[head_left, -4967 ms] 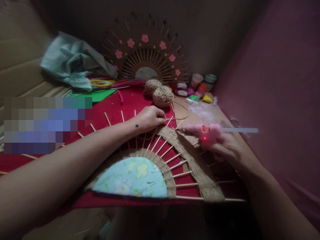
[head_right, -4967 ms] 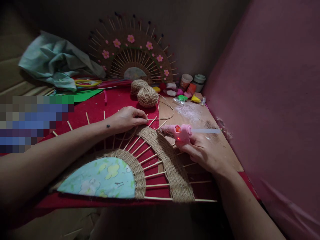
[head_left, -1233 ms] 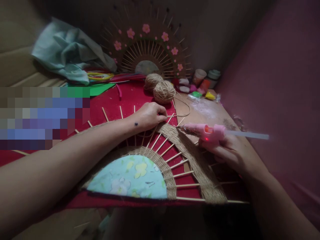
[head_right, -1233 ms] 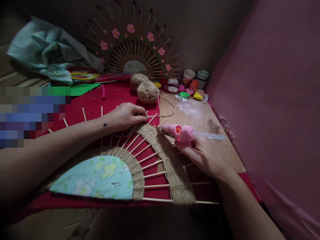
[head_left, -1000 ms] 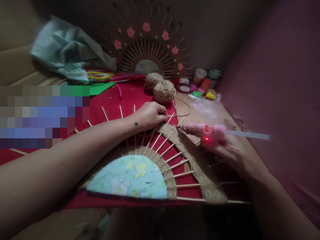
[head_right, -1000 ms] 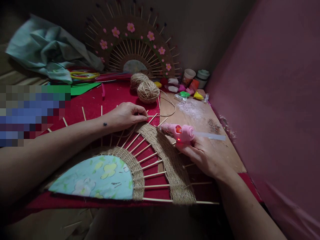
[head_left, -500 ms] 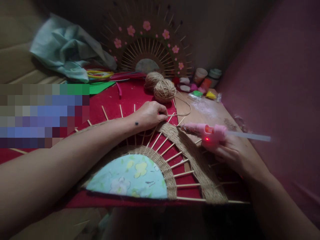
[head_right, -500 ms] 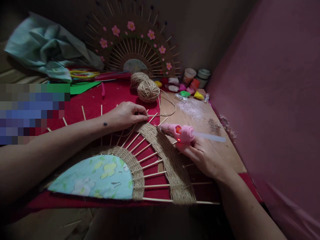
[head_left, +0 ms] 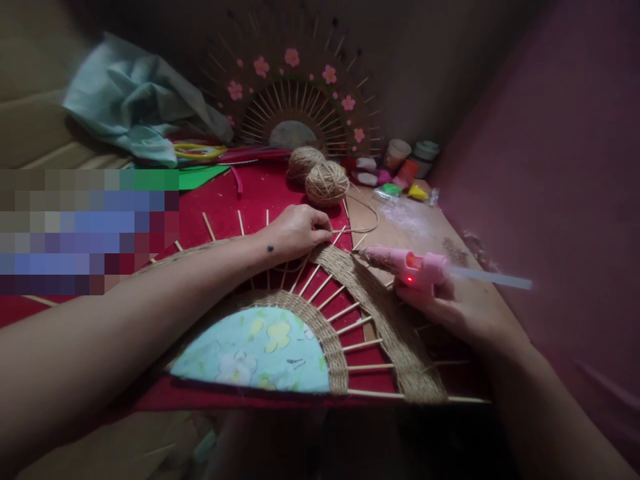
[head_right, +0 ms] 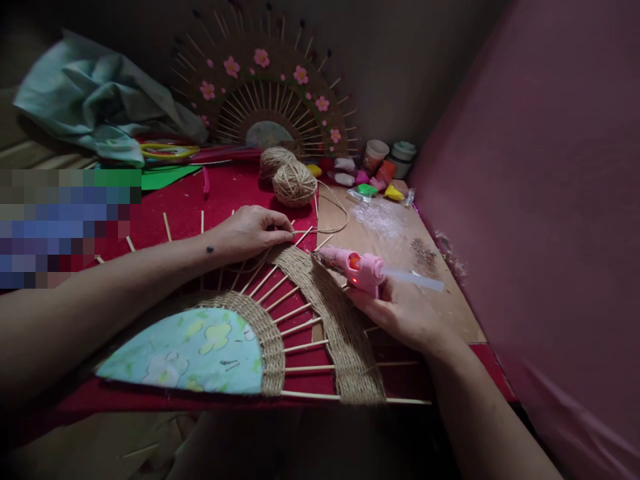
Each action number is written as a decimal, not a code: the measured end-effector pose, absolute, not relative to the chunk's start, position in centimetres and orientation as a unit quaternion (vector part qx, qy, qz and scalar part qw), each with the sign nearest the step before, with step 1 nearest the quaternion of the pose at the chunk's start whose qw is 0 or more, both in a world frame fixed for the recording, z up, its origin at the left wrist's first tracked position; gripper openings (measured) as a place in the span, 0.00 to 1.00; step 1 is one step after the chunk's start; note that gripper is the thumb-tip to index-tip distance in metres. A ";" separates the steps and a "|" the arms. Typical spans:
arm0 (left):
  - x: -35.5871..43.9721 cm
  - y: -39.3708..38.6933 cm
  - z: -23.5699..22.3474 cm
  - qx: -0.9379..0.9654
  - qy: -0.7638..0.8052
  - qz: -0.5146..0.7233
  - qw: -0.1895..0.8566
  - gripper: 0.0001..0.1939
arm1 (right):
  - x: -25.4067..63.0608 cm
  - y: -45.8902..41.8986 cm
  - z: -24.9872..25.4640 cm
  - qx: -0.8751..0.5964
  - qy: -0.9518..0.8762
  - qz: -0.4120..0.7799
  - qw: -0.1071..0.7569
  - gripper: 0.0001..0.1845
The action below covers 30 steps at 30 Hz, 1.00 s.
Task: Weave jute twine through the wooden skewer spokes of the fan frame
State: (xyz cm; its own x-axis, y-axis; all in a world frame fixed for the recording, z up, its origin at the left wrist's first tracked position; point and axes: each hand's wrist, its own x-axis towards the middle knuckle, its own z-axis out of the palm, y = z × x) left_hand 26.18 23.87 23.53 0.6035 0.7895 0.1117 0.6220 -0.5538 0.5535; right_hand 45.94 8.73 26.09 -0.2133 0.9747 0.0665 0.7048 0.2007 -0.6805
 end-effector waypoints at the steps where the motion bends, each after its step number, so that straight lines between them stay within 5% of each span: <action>1: 26.1 23.9 23.4 0.863 0.408 0.181 0.238 0.10 | 45.9 8.7 26.2 -0.576 -0.737 0.249 0.253 0.25; 30: 25.2 23.5 22.8 0.860 0.390 0.207 0.255 0.12 | 44.9 8.8 27.5 -0.618 -0.736 0.183 0.209 0.31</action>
